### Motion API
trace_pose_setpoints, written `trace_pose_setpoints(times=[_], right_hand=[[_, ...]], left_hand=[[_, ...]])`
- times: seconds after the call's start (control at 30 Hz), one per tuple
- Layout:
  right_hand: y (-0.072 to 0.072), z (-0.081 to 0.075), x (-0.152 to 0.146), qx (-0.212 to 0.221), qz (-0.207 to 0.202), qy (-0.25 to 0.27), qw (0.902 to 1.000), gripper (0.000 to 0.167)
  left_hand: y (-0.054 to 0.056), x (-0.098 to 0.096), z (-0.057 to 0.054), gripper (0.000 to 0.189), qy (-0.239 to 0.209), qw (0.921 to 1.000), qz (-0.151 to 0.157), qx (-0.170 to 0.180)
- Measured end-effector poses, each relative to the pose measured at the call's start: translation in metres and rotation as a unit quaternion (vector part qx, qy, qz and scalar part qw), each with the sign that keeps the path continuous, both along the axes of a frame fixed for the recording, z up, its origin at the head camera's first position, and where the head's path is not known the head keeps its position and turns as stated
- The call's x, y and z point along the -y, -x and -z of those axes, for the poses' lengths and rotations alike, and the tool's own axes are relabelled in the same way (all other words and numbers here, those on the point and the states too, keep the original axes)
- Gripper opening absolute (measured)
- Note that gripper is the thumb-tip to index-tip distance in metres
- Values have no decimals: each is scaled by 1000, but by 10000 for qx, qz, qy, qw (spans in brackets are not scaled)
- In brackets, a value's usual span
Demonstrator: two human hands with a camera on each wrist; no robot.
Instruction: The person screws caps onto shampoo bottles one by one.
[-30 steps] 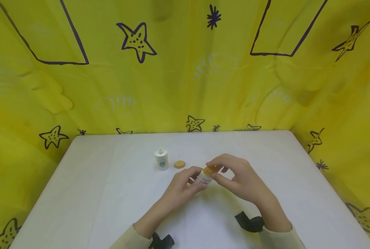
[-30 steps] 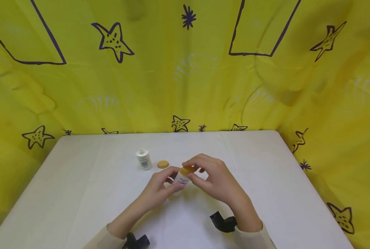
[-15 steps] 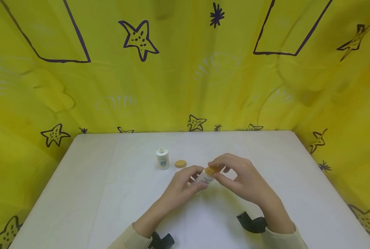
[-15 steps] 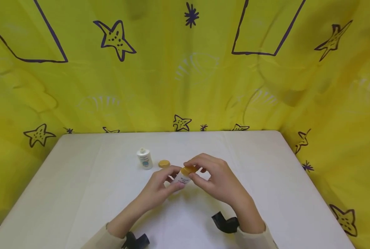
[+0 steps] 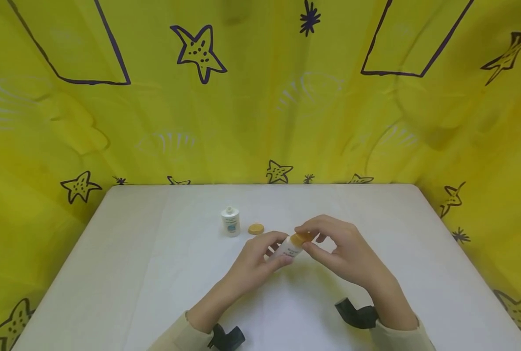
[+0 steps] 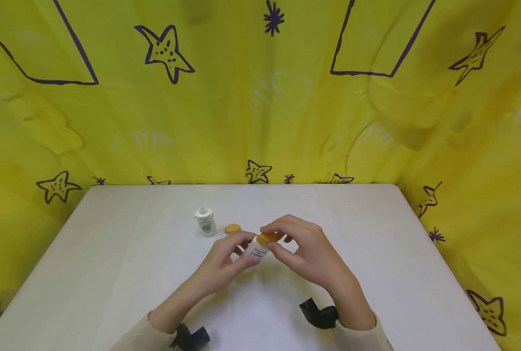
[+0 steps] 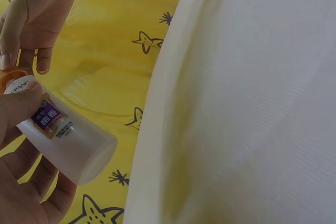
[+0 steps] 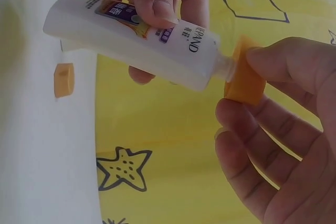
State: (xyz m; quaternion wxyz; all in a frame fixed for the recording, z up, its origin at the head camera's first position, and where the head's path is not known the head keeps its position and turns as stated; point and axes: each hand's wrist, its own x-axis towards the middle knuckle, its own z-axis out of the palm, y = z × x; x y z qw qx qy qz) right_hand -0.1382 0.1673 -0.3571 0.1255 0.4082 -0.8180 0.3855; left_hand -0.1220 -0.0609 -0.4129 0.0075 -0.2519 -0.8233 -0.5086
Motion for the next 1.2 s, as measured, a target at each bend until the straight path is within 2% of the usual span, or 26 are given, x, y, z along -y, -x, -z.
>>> trace_pose_setpoints(times=[0.23,0.47,0.73,0.93,1.2], right_hand=[[1,-3,-3,120,-37,-26,9999,33],[0,-3,0,183,-83,26,9998,31],[-1,-6,4,232,-38,-53,9997,32],[-2,-6,4,351,77,-35,9993,29],[-3,-2,4,246,142,134,9995,25]], left_hand=[[0,1,0,33,31,9999,-3,-145],[-3,4,-2,33,-64,9999,63,-129],[-4,7,-6,34,-121,9987,92,-478],[-2,6,-6,34,-96,9992,75,-379],[-3,2,-6,34,-71,9991,16,-415]])
